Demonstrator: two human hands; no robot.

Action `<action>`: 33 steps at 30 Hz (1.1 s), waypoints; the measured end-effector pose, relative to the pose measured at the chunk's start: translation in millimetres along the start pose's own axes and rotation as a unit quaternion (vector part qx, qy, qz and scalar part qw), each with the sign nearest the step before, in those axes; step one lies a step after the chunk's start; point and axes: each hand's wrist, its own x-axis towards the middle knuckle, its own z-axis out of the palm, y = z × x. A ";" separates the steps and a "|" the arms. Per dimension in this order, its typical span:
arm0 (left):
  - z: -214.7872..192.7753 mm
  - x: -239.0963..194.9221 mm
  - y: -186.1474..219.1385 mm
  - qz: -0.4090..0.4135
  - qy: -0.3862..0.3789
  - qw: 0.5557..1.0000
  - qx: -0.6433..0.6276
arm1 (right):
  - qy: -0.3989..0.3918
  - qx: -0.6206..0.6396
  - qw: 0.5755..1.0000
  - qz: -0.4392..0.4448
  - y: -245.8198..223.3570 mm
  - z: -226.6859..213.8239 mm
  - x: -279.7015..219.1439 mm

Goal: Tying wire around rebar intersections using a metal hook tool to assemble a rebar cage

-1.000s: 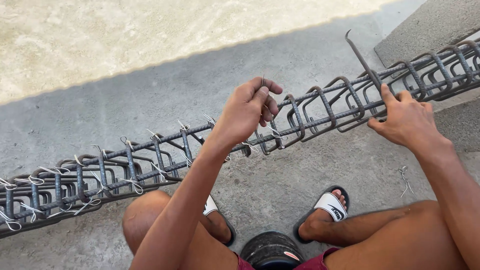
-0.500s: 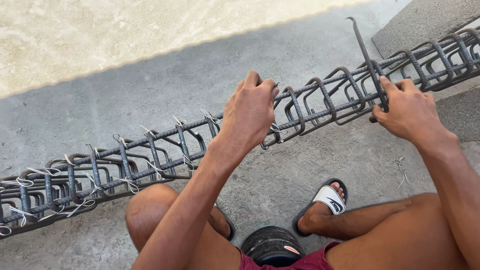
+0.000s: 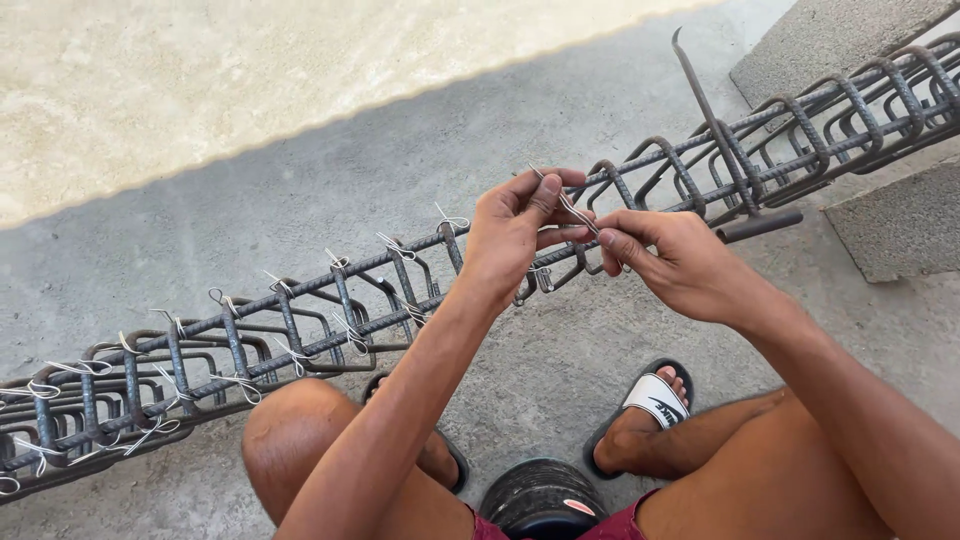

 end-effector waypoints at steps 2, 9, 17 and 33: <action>-1.1 3.8 5.5 0.005 0.012 1.000 0.011 | -0.006 -0.002 1.000 0.002 6.5 -4.3 6.4; 0.2 13.9 3.0 0.100 -0.108 0.634 0.759 | 0.118 -0.039 0.992 0.010 47.3 -34.0 3.6; -14.8 38.7 -52.9 0.110 -0.076 0.526 0.840 | 0.081 -0.060 0.994 0.035 51.6 -36.7 2.5; -20.5 42.9 -63.4 0.141 -0.038 0.590 0.794 | 0.051 -0.102 0.993 0.044 62.5 -33.1 6.0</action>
